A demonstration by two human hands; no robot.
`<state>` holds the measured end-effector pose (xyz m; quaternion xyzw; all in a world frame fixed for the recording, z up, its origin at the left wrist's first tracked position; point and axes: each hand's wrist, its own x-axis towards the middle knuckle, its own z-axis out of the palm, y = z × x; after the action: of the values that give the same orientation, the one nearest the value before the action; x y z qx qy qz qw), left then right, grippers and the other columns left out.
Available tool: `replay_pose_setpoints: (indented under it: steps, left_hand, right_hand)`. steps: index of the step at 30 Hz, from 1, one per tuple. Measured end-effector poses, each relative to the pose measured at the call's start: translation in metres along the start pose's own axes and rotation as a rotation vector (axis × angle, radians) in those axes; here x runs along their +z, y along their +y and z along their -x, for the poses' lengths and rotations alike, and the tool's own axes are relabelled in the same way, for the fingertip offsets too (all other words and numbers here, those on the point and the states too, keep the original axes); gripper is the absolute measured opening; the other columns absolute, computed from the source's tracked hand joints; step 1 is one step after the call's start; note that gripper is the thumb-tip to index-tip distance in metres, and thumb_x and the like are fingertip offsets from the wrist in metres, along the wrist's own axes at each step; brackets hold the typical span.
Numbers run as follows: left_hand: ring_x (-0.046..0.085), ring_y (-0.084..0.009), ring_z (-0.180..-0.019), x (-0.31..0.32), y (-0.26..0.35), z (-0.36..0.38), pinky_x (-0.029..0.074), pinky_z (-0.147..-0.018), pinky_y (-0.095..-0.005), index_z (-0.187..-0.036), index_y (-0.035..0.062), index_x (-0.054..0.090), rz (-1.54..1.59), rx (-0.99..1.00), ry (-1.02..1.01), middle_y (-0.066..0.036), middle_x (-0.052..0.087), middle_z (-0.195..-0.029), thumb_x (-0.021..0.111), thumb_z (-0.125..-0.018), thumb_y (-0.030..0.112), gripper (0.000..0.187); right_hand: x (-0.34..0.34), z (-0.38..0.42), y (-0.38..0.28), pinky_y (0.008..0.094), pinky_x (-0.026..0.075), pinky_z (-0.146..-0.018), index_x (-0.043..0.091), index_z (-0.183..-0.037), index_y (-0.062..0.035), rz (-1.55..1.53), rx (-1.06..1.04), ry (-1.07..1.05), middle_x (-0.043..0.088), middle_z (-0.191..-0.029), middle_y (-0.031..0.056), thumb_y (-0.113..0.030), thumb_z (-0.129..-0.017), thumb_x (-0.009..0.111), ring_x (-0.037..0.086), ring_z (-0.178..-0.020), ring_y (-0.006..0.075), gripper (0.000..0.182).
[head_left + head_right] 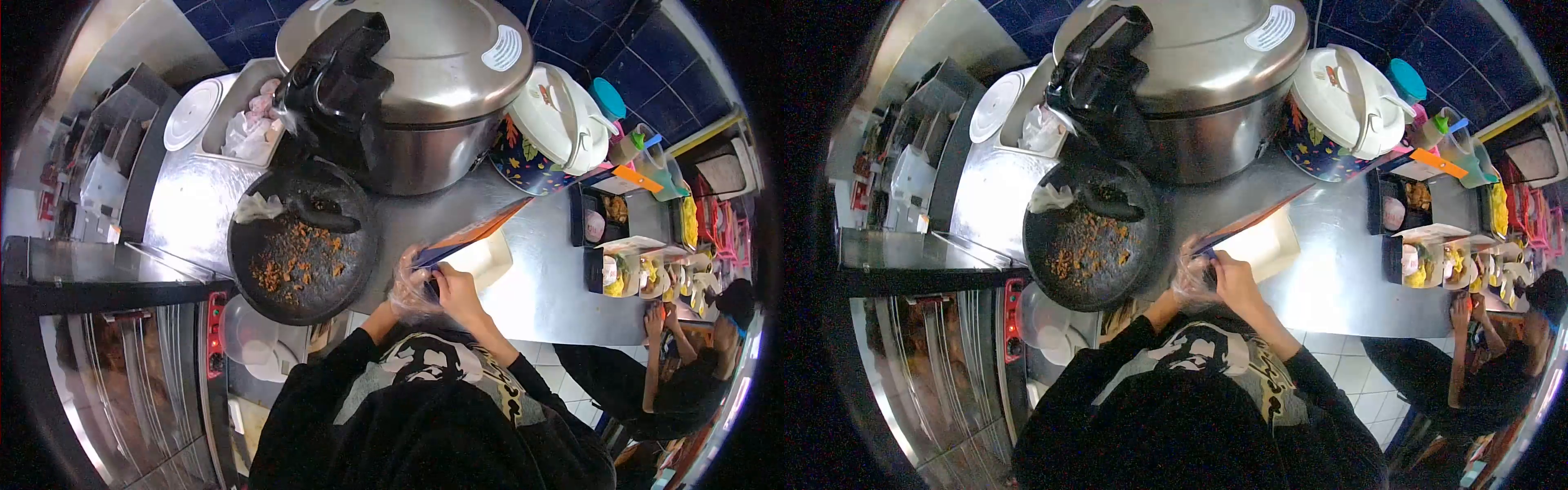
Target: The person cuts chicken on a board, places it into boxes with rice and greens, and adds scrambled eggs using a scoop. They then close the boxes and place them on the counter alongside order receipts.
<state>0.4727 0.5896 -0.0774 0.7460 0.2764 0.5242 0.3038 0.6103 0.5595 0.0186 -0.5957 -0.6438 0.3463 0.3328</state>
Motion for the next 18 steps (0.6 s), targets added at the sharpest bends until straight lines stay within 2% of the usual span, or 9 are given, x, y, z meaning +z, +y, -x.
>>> replay_pose_setpoints:
  steps: [2, 7, 10, 12, 13, 14, 15, 16, 18]
  left_hand:
    - [0.044, -0.0423, -0.112, -0.002, -0.001, -0.003, 0.039, -0.091, -0.0493, -0.123, 0.0287, 0.039, -0.117, 0.023, -0.066, -0.021, 0.035, -0.127, 0.085, -0.050, 0.040, 0.087]
    - [0.042, -0.0444, -0.115, 0.010, -0.006, -0.002, 0.038, -0.090, -0.0538, -0.123, 0.0303, 0.039, -0.075, 0.003, -0.052, -0.022, 0.038, -0.126, 0.084, -0.049, 0.041, 0.087]
    - [0.040, -0.0460, -0.115, 0.017, -0.013, 0.008, 0.035, -0.093, -0.0539, -0.125, 0.0253, 0.038, -0.111, 0.036, -0.120, -0.023, 0.039, -0.126, 0.085, -0.044, 0.043, 0.095]
    - [0.042, -0.0452, -0.113, 0.022, -0.020, 0.016, 0.030, -0.098, -0.0523, -0.124, 0.0131, 0.040, -0.092, -0.072, -0.195, -0.023, 0.041, -0.123, 0.084, -0.041, 0.046, 0.099]
    - [0.042, -0.0452, -0.113, 0.018, -0.015, 0.017, 0.030, -0.098, -0.0523, -0.124, 0.0131, 0.040, -0.088, -0.071, -0.194, -0.023, 0.041, -0.123, 0.084, -0.041, 0.046, 0.099]
    - [0.040, -0.0433, -0.114, 0.008, -0.007, 0.016, 0.028, -0.100, -0.0507, -0.118, 0.0083, 0.044, -0.198, -0.119, -0.232, -0.022, 0.041, -0.122, 0.084, -0.042, 0.047, 0.094]
    - [0.038, -0.0414, -0.116, -0.002, -0.002, 0.016, 0.026, -0.102, -0.0490, -0.111, 0.0035, 0.048, -0.309, -0.165, -0.271, -0.021, 0.040, -0.121, 0.083, -0.042, 0.047, 0.089]
    - [0.038, -0.0414, -0.116, -0.008, -0.006, 0.030, 0.026, -0.102, -0.0490, -0.111, 0.0035, 0.048, -0.311, -0.161, -0.272, -0.021, 0.040, -0.121, 0.083, -0.042, 0.047, 0.089]
    - [0.031, -0.0386, -0.121, -0.011, -0.016, 0.068, 0.023, -0.103, -0.0478, -0.114, 0.0030, 0.042, -0.066, -0.312, 0.003, -0.023, 0.034, -0.125, 0.082, -0.046, 0.046, 0.090]
  right_hand:
    - [0.002, 0.000, 0.004, 0.0390, 0.039, -0.048, 0.053, -0.087, 0.0002, 0.025, -0.116, 0.078, 0.052, -0.063, 0.0234, -0.007, -0.086, 0.051, 0.053, -0.056, 0.0399, 0.008]
    - [-0.007, 0.004, 0.002, 0.0412, 0.043, -0.053, 0.054, -0.090, 0.0006, 0.012, -0.052, 0.102, 0.055, -0.069, 0.0250, -0.005, -0.085, 0.050, 0.055, -0.063, 0.0418, 0.009]
    - [-0.017, 0.019, 0.005, 0.0427, 0.045, -0.055, 0.053, -0.087, 0.0010, 0.006, -0.014, 0.115, 0.056, -0.069, 0.0245, -0.004, -0.084, 0.051, 0.057, -0.064, 0.0413, 0.007]
    - [-0.035, 0.031, 0.006, 0.0406, 0.044, -0.051, 0.053, -0.081, 0.0005, 0.188, -0.029, 0.053, 0.055, -0.066, 0.0232, -0.006, -0.084, 0.053, 0.056, -0.062, 0.0409, 0.007]
    - [-0.059, 0.027, -0.032, 0.0374, 0.041, -0.047, 0.051, -0.072, 0.0004, 0.003, 0.042, 0.255, 0.052, -0.060, 0.0215, -0.008, -0.084, 0.055, 0.053, -0.051, 0.0371, 0.015]
    - [-0.086, 0.037, -0.033, 0.0332, 0.037, -0.043, 0.052, -0.071, 0.0009, 0.078, 0.122, 0.259, 0.051, -0.056, 0.0162, -0.010, -0.086, 0.054, 0.048, -0.043, 0.0236, 0.018]
    - [-0.119, 0.038, -0.064, 0.0283, 0.033, -0.042, 0.056, -0.074, 0.0014, -0.045, 0.068, 0.367, 0.050, -0.053, 0.0082, -0.011, -0.087, 0.054, 0.041, -0.045, 0.0105, 0.018]
    - [-0.154, 0.048, -0.073, 0.0239, 0.032, -0.042, 0.059, -0.080, 0.0019, -0.015, 0.148, 0.337, 0.051, -0.053, 0.0036, -0.011, -0.088, 0.053, 0.042, -0.048, 0.0048, 0.016]
    - [-0.188, 0.051, -0.072, 0.0240, 0.032, -0.041, 0.059, -0.081, 0.0027, 0.219, 0.103, 0.373, 0.051, -0.051, 0.0060, -0.010, -0.089, 0.051, 0.042, -0.044, 0.0072, 0.017]
